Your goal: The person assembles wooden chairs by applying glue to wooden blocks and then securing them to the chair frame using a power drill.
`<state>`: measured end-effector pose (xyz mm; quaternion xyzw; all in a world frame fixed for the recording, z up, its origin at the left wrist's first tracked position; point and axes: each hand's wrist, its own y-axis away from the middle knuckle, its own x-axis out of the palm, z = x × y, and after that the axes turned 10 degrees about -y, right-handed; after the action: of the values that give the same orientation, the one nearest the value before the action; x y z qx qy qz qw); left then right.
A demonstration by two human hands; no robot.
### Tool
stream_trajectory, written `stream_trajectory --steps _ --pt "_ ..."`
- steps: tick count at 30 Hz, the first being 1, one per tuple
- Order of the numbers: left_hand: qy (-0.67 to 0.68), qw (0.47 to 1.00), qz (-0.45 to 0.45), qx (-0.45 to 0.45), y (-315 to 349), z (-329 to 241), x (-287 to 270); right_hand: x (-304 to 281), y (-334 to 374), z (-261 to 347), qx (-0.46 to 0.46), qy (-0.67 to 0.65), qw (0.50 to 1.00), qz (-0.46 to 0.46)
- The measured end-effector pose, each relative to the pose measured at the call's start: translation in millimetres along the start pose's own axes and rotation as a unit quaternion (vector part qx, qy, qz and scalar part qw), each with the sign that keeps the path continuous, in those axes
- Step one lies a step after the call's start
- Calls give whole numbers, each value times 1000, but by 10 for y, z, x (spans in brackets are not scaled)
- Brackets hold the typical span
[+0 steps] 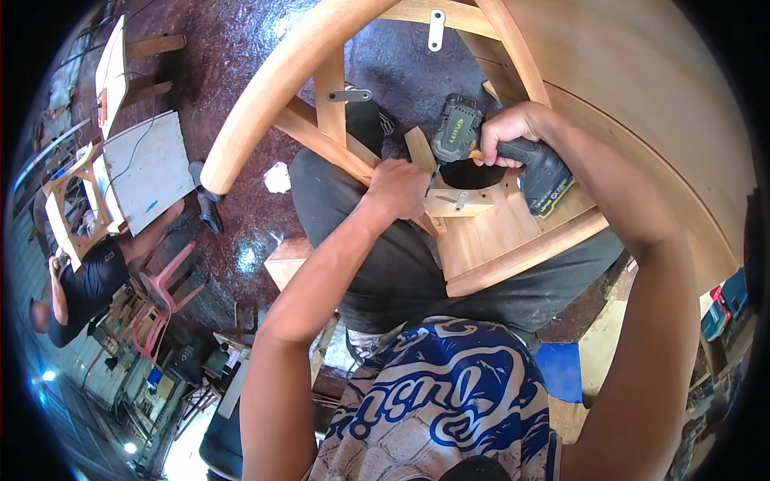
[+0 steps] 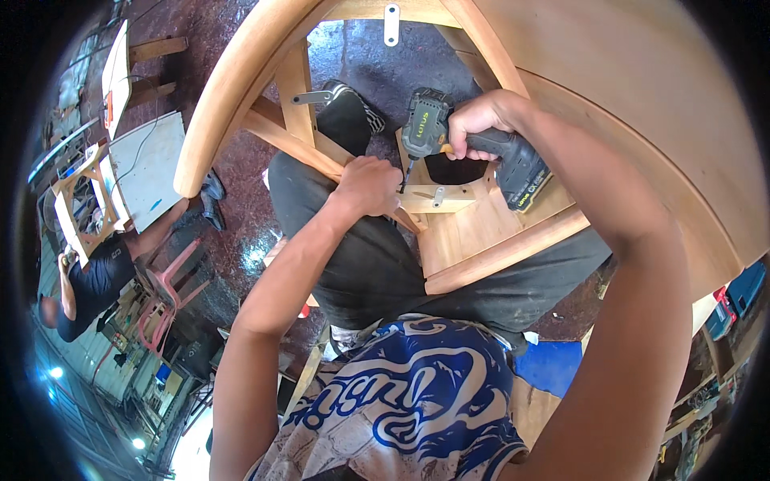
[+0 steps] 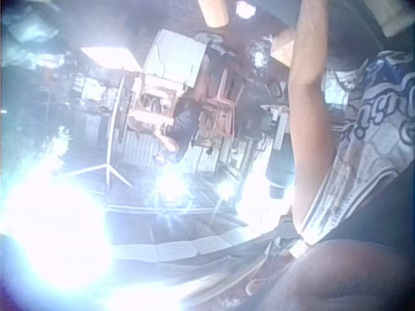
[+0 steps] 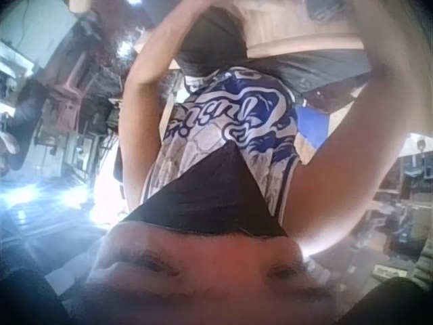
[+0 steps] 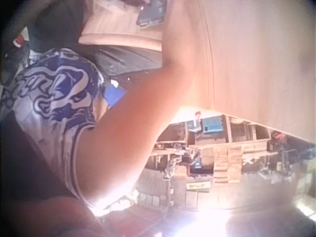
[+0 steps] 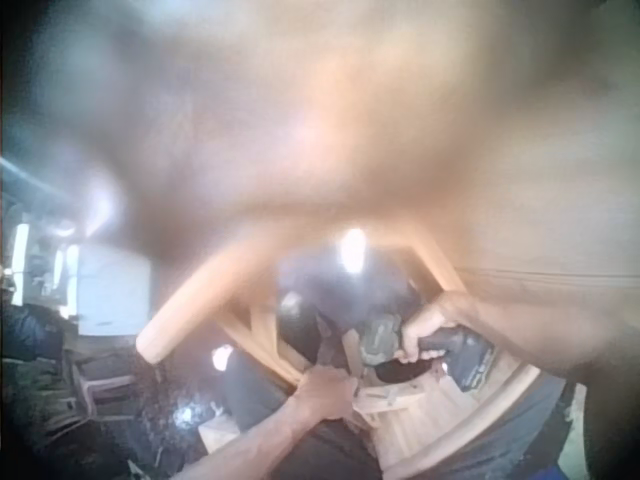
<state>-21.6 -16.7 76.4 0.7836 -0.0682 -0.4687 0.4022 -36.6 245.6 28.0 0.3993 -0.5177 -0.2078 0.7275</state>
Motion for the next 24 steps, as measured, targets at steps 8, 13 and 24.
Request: stream_trajectory --steps 8,13,24 --pt "18 997 76 5 -86 42 -136 302 609 80 -19 19 989 -144" --pt "60 995 72 -25 -145 59 -15 436 881 88 31 34 978 -204" --pt "58 996 45 -45 -102 29 -66 529 617 42 127 78 952 -266"
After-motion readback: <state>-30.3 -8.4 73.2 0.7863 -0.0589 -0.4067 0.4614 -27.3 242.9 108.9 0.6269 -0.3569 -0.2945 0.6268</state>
